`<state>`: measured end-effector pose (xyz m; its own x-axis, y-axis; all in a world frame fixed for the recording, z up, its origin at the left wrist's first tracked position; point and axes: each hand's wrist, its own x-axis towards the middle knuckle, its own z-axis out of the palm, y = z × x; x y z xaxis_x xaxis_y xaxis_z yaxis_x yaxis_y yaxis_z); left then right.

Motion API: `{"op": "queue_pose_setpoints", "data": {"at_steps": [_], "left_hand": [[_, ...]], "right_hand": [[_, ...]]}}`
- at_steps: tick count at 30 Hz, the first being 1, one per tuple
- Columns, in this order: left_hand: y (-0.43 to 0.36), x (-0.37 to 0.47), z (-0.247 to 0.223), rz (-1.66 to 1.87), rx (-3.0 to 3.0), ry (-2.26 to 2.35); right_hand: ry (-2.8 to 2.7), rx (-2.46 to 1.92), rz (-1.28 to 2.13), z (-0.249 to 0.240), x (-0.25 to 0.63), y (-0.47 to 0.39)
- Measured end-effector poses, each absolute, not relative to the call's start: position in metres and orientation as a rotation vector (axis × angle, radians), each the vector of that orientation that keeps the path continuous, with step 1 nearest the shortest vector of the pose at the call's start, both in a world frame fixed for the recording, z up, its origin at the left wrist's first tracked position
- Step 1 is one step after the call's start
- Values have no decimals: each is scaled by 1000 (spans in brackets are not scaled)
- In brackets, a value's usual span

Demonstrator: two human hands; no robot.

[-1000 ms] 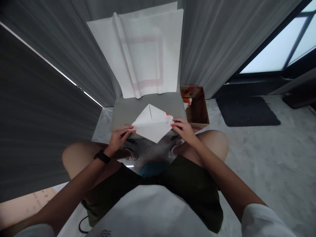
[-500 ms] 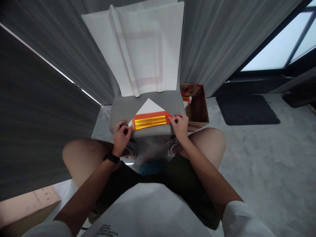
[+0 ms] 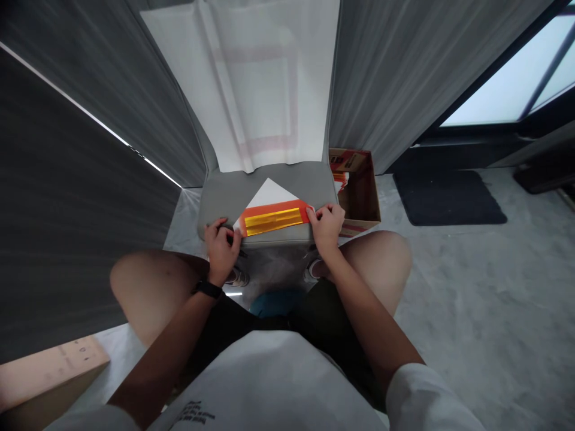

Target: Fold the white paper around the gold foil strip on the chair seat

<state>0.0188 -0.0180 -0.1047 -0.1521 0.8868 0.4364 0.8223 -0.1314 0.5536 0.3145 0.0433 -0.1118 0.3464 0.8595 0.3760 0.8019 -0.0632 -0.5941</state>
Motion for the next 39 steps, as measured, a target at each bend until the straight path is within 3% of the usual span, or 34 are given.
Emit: {"op": "queue_pose_setpoints", "data": {"at_steps": [39], "left_hand": [[-20, 25, -112, 1111, 1983, 2107]], "right_hand": [[-1565, -1879, 32, -115, 321, 40]]}}
